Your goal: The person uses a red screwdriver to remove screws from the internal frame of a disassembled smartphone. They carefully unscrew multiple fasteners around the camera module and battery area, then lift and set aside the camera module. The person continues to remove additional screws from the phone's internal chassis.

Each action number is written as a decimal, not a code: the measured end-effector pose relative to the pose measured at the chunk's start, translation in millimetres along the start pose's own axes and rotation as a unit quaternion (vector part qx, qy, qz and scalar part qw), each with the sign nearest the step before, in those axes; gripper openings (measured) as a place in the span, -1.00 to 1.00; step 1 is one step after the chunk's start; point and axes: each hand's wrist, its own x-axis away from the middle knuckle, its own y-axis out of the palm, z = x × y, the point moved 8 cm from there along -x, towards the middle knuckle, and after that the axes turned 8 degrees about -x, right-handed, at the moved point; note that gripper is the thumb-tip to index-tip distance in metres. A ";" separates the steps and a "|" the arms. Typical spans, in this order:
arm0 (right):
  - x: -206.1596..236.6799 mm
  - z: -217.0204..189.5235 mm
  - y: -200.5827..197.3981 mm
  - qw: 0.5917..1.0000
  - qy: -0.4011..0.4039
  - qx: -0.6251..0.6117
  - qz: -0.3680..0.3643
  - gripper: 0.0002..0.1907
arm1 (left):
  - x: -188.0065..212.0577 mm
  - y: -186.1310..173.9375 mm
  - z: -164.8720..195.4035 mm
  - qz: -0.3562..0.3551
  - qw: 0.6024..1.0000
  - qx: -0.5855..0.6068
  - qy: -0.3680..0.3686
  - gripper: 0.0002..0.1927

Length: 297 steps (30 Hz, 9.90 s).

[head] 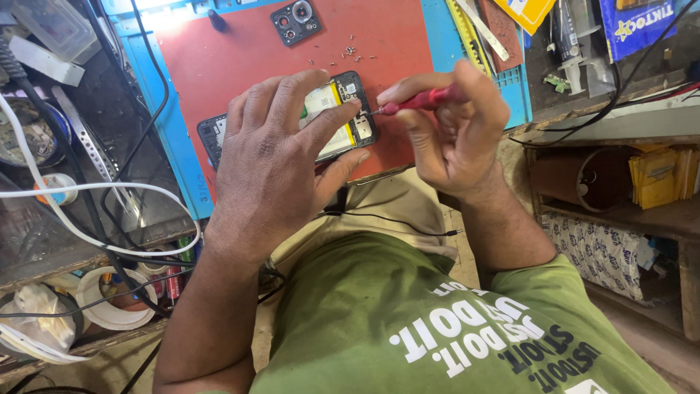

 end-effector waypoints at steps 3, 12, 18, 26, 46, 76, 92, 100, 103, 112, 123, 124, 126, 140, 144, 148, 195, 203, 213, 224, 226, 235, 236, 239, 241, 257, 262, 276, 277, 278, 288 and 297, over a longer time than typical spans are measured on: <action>-2.4 -4.3 -3.6 0.999 -0.007 0.051 -0.017 -0.29 | -1.3 0.6 5.9 -0.001 1.000 0.001 -0.002 -0.52; -26.4 -59.7 -5.5 0.990 -0.021 0.122 -0.066 -0.40 | 8.7 -14.9 35.0 0.001 1.000 0.002 0.000 -0.52; -27.5 -75.0 -1.7 0.984 -0.017 0.173 -0.038 -0.40 | 17.4 -26.4 34.2 0.015 1.000 0.013 -0.006 -0.58; -13.4 -56.2 -11.7 0.982 -0.005 0.187 -0.003 -0.33 | 23.8 -27.3 30.7 0.012 1.000 0.019 -0.003 -0.65; -20.5 -34.0 4.6 0.993 0.080 -0.062 0.066 -0.43 | 21.5 -40.1 7.5 0.013 1.000 0.022 0.004 -0.61; -6.0 21.3 95.0 0.960 0.278 -0.026 -0.001 -0.36 | 69.0 -29.4 -83.2 0.038 0.997 0.061 -0.006 -0.42; 1.0 39.9 155.1 0.978 0.171 0.032 -0.112 -0.40 | 98.1 -14.5 -130.4 0.049 0.996 0.072 -0.003 -0.48; -8.4 44.0 148.9 0.955 0.240 0.124 -0.120 -0.46 | 94.2 -9.0 -128.7 0.045 0.997 0.062 -0.001 -0.52; -8.1 39.3 150.6 0.956 0.227 0.137 -0.126 -0.48 | 95.9 -10.0 -127.1 0.046 0.997 0.057 0.001 -0.54; 0.9 40.9 165.5 0.981 0.135 0.073 -0.116 -0.60 | 105.3 -10.8 -139.5 0.049 0.997 0.055 0.004 -0.55; 8.8 58.7 171.8 0.977 0.190 0.000 -0.100 -0.54 | 107.3 -10.2 -147.3 0.069 0.996 0.046 0.016 -0.55; 8.3 60.1 172.4 0.976 0.190 -0.003 -0.101 -0.52 | 106.8 -8.7 -148.6 0.065 0.997 0.047 0.015 -0.55; 7.7 61.9 172.5 0.977 0.183 0.003 -0.106 -0.50 | 106.2 -6.9 -149.7 0.064 0.997 0.047 0.016 -0.55; 10.8 52.5 171.4 0.977 0.154 0.085 -0.117 -0.41 | 108.1 -7.2 -139.9 0.065 0.997 0.043 0.019 -0.54; 12.4 61.8 168.8 0.966 0.226 0.062 -0.109 -0.43 | 106.2 -7.5 -138.1 0.065 0.997 0.045 0.019 -0.54; 13.0 70.3 162.7 0.959 0.270 -0.034 -0.081 -0.40 | 102.5 -4.1 -138.7 0.064 0.997 0.043 0.022 -0.55; -0.8 73.3 194.3 0.968 0.211 0.040 -0.129 -0.75 | 134.3 -2.9 -183.1 0.077 0.996 0.045 0.023 -0.60; 16.0 83.7 129.7 0.978 0.074 -0.166 0.100 -0.58 | 105.3 1.8 -157.5 0.054 0.998 0.038 0.020 -0.57; 21.4 68.6 130.2 0.995 0.041 -0.039 0.078 -0.06 | 78.7 6.8 -138.6 0.054 0.997 0.040 0.023 -0.57; 15.1 69.3 139.3 0.999 0.010 -0.005 0.036 -0.10 | 78.7 8.0 -141.8 0.051 0.998 0.037 0.020 -0.57; 14.2 70.9 140.2 0.999 0.009 -0.006 0.033 -0.10 | 78.8 7.3 -142.6 0.055 0.998 0.037 0.022 -0.55; -5.0 45.0 155.3 0.997 -0.061 0.028 -0.021 -0.10 | 80.8 3.4 -144.5 0.058 0.997 0.035 0.023 -0.58; -6.5 39.5 159.0 0.995 -0.085 0.050 -0.035 -0.10 | 81.5 3.1 -145.1 0.059 0.997 0.032 0.023 -0.58; -9.6 37.5 156.0 0.994 -0.068 0.091 -0.008 -0.20 | 83.3 4.7 -145.2 0.053 0.998 0.032 0.022 -0.57; -7.6 34.3 150.2 0.991 -0.054 0.120 0.011 -0.27 | 84.7 5.8 -142.3 0.048 0.998 0.030 0.018 -0.59; -28.9 -18.6 145.2 0.988 -0.041 0.150 -0.006 -0.38 | 82.3 -26.9 -124.2 0.054 0.997 0.046 0.013 -0.61; -24.7 -17.0 140.1 0.986 -0.065 0.154 0.013 -0.34 | 82.8 -27.0 -119.7 0.053 0.997 0.046 0.011 -0.60; -32.0 -19.6 146.3 0.993 0.072 -0.088 -0.007 -0.43 | 82.3 -34.8 -109.7 0.049 0.998 0.041 0.012 -0.62; -36.5 -13.2 140.7 0.987 0.107 -0.116 0.033 -0.51 | 82.3 -34.4 -109.9 0.042 0.998 0.043 0.010 -0.62; -44.5 -5.8 138.2 0.990 0.127 -0.060 0.033 -0.59 | 82.9 -33.6 -109.5 0.034 0.998 0.046 0.007 -0.62; -115.6 15.1 165.4 0.917 -0.015 0.310 -0.249 -0.66 | 84.4 -52.4 -112.6 0.043 0.998 0.048 0.008 -0.64; -124.7 33.8 179.1 0.911 0.000 0.257 -0.322 -0.72 | 90.0 -49.6 -126.1 0.038 0.997 0.063 0.004 -0.65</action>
